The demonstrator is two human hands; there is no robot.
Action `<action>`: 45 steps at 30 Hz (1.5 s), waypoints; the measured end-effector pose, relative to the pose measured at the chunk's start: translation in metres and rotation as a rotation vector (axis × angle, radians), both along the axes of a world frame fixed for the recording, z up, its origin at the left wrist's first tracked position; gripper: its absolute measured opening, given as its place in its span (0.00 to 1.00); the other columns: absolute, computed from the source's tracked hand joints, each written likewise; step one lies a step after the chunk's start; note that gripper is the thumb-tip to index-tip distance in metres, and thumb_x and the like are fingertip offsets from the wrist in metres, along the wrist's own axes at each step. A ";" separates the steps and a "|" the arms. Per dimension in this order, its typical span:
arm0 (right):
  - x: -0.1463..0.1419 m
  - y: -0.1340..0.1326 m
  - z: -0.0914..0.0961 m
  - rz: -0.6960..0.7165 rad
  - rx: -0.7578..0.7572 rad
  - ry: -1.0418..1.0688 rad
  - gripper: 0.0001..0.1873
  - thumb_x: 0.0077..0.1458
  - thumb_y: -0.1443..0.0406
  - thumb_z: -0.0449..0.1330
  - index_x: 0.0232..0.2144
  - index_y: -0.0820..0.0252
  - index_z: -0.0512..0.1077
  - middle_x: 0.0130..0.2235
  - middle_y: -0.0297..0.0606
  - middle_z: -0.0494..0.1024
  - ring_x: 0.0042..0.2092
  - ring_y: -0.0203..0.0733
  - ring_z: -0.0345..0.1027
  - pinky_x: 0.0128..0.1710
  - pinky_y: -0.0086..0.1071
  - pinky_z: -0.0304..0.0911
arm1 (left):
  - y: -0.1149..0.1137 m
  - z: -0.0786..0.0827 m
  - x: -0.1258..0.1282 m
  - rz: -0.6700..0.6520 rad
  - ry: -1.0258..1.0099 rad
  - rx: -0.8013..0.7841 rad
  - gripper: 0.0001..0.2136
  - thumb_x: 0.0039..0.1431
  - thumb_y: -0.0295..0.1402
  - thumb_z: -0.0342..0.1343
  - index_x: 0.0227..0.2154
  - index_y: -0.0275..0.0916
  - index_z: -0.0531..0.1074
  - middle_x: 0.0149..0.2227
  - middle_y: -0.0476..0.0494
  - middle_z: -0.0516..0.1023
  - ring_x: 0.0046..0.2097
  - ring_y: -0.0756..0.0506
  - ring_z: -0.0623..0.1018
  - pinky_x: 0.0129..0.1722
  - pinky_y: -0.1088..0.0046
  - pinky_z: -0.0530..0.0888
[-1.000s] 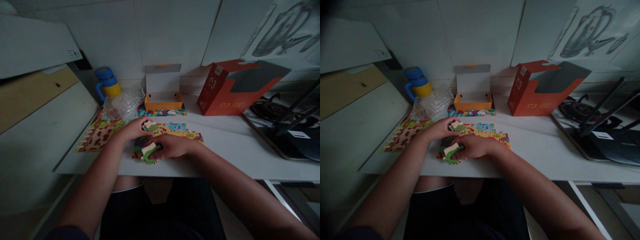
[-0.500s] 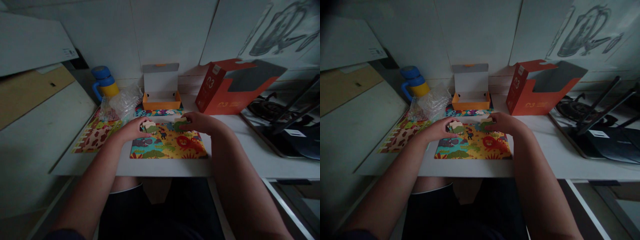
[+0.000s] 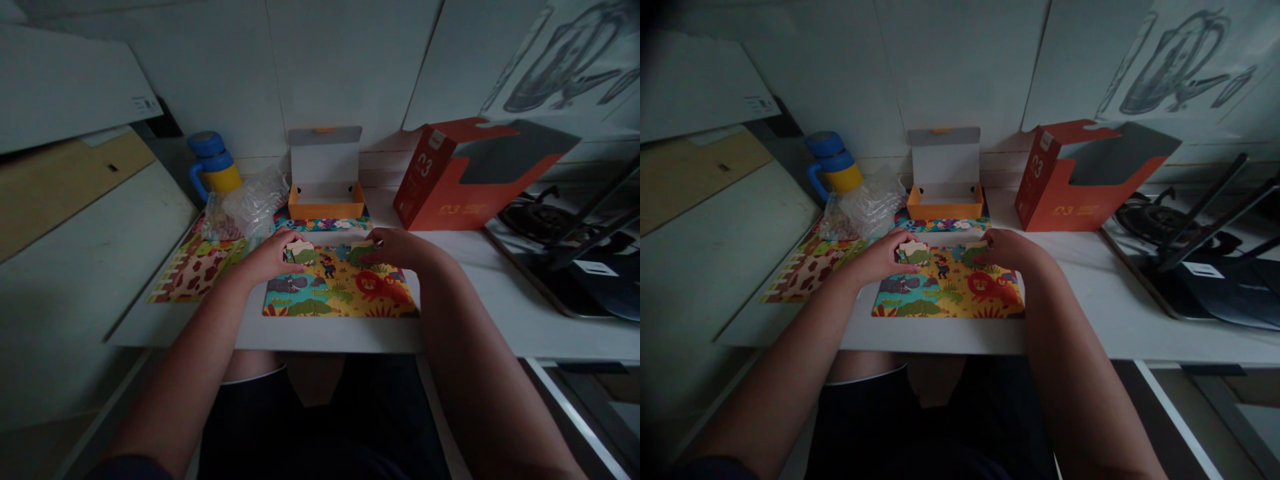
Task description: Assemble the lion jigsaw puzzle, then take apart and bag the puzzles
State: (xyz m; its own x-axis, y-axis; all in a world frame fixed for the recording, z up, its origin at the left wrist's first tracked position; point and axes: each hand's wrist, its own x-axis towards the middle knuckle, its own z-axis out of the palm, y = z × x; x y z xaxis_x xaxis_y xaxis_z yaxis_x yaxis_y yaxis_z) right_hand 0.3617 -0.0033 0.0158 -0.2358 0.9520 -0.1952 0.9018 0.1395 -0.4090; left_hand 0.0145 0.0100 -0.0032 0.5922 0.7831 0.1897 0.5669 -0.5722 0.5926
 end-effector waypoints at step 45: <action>-0.030 -0.003 -0.012 0.042 0.042 0.165 0.30 0.50 0.56 0.74 0.54 0.57 0.75 0.45 0.41 0.84 0.41 0.48 0.76 0.38 0.35 0.65 | -0.015 -0.007 0.044 -0.001 -0.091 -0.090 0.20 0.56 0.35 0.69 0.51 0.45 0.73 0.50 0.43 0.81 0.50 0.40 0.79 0.51 0.60 0.75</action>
State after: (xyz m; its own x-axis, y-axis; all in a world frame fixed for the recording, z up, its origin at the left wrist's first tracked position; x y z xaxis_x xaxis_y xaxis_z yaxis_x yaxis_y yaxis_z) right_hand 0.3316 -0.0059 0.0036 -0.3013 0.9471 -0.1106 0.8157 0.1960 -0.5442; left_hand 0.0582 -0.0049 -0.0107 0.5766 0.7988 0.1716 0.5075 -0.5147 0.6910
